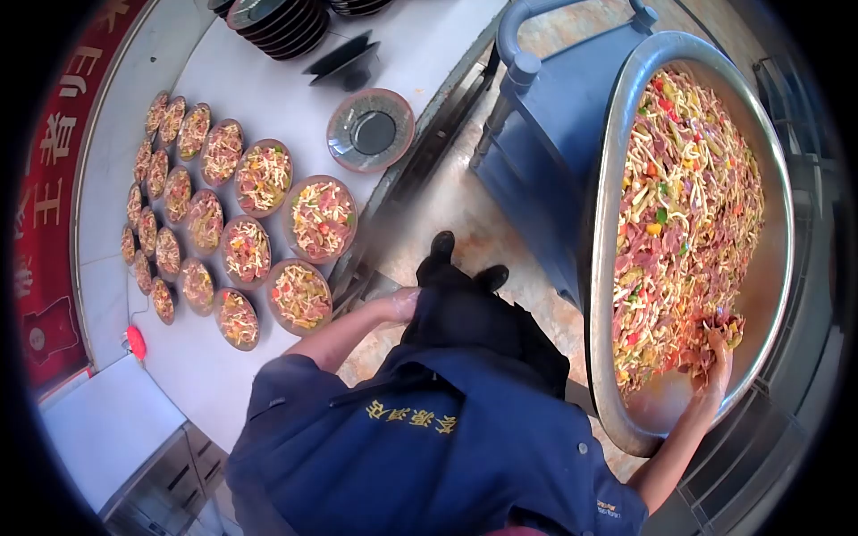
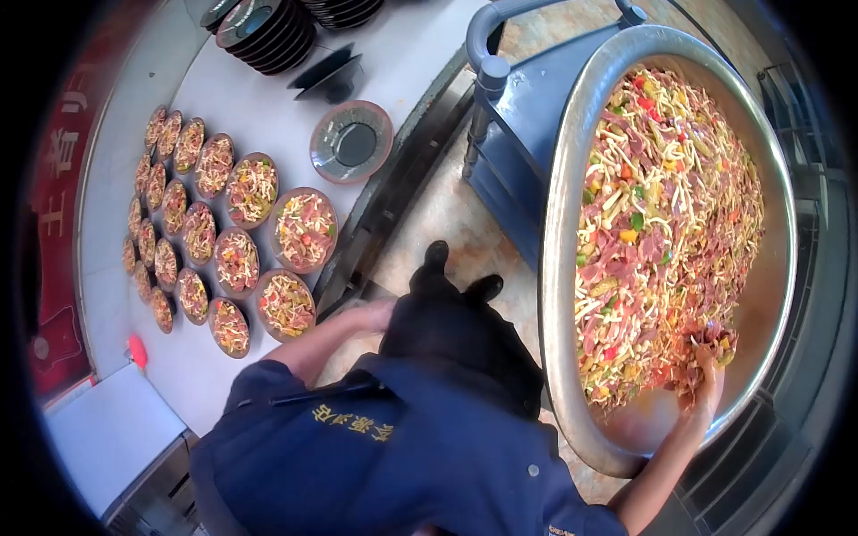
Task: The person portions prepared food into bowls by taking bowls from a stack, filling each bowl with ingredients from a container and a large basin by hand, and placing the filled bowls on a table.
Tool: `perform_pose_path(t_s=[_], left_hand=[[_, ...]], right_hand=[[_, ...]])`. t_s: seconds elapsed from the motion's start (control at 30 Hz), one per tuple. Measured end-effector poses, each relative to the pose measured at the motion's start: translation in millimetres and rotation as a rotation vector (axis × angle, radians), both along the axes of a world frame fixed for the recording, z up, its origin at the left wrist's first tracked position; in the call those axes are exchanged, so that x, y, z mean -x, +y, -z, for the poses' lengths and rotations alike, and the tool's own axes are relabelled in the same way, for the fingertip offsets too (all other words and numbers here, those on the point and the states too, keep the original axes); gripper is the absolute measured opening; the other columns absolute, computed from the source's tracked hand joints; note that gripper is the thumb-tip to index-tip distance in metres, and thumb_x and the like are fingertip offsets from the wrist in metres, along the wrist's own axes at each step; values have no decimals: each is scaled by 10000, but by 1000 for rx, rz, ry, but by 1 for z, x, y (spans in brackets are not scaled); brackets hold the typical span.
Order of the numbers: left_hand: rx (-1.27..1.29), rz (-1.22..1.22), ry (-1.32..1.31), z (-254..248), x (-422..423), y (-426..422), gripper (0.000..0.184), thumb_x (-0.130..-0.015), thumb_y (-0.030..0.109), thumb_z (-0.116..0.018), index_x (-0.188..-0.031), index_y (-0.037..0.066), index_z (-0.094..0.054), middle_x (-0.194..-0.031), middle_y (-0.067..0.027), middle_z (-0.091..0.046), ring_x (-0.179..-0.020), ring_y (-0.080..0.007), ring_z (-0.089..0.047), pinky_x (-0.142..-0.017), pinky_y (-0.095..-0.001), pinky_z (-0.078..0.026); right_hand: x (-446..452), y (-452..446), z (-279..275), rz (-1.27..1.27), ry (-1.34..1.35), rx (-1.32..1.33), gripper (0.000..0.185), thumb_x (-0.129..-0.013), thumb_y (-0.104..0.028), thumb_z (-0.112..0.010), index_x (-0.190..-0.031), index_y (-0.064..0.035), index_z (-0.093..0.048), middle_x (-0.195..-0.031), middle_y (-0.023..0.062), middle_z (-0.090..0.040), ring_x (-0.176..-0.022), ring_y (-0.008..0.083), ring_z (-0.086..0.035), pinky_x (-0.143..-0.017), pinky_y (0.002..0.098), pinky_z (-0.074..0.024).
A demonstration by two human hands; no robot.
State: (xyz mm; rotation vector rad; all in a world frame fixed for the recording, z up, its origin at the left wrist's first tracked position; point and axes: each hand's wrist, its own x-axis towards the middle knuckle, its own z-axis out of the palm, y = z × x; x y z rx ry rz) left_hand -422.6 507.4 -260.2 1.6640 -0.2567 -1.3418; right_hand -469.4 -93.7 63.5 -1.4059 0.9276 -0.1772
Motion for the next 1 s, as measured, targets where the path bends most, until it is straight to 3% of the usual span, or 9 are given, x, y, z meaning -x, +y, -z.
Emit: perform_pose_path(t_s=[0.1, 0.17, 0.27, 0.5, 0.63, 0.7, 0.73, 0.8, 1.0], left_hand=[[181, 345, -751, 34, -7, -14, 401, -771, 273, -775, -1110, 75, -694, -1061, -188, -685, -1050, -396, -628, -883, -440, -521], [256, 213, -523, -23, -23, -48, 350, -794, 276, -766, -1065, 62, -711, -1133, -190, -690, -1087, -381, -624, -915, -451, -509], [159, 284, -424, -28, -32, -67, 309, -824, 270, -732, -1049, 60, -719, -1101, -188, -700, -1045, -376, -642, -899, -459, -518], [-400, 644, -618, -10, -40, -106, 249, -892, 255, -651, -1012, 54, -738, -1024, -185, -723, -947, -363, -684, -860, -476, -540], [-441, 704, -607, -56, -40, -61, 249, -931, 246, -605, -991, 51, -748, -981, -184, -736, -892, -356, -709, -837, -486, -553], [-221, 300, -498, -55, -29, -3, 268, -961, 262, -572, -1027, 66, -744, -978, -205, -735, -874, -391, -717, -841, -513, -557], [-247, 234, -645, -79, -37, 15, 188, -927, 174, -697, -1076, 69, -742, -855, -222, -710, -770, -371, -711, -706, -464, -559], [-239, -399, -324, -112, -44, 44, 288, -954, 244, -750, -1100, -1, -718, -967, -133, -771, -855, -160, -707, -799, -341, -561], [-140, -881, 3, -114, -54, 54, 543, -933, 242, -794, -1337, -28, -551, -1227, -98, -686, -1109, -185, -651, -999, -343, -497]], right_hand=[[-1, -7, 3, 16, -29, -12, 523, -909, -113, -703, -1387, -51, -499, -1047, 95, -694, -655, 159, -665, -483, 257, -569], [1, -18, 8, -1, -71, -60, 466, -929, -158, -699, -1344, -48, -520, -987, 99, -708, -591, 162, -671, -447, 274, -584], [-10, 12, -4, 21, -55, -30, 417, -945, -172, -680, -1314, -47, -531, -963, 98, -702, -573, 165, -675, -393, 307, -582], [-9, 12, -3, 39, 24, 27, 360, -965, -199, -672, -1265, -27, -570, -946, 88, -715, -568, 172, -671, -381, 332, -584], [-3, 9, -7, -29, -11, -59, 390, -985, -210, -664, -1305, -9, -569, -962, 91, -715, -616, 144, -652, -387, 304, -566], [7, -11, -1, -119, 6, -46, 433, -993, -229, -661, -1349, -4, -561, -982, 87, -717, -611, 123, -629, -415, 306, -570], [9, -21, 4, -63, 5, -38, 415, -993, -239, -664, -1324, -4, -577, -974, 84, -719, -611, 116, -628, -417, 319, -574], [6, -20, 2, -33, 8, -42, 369, -997, -252, -663, -1270, -11, -606, -943, 77, -721, -603, 109, -625, -420, 331, -578], [-2, -10, -2, -134, -12, -101, 326, -1015, -253, -640, -1238, -17, -615, -893, 67, -715, -577, 109, -622, -420, 333, -590]])
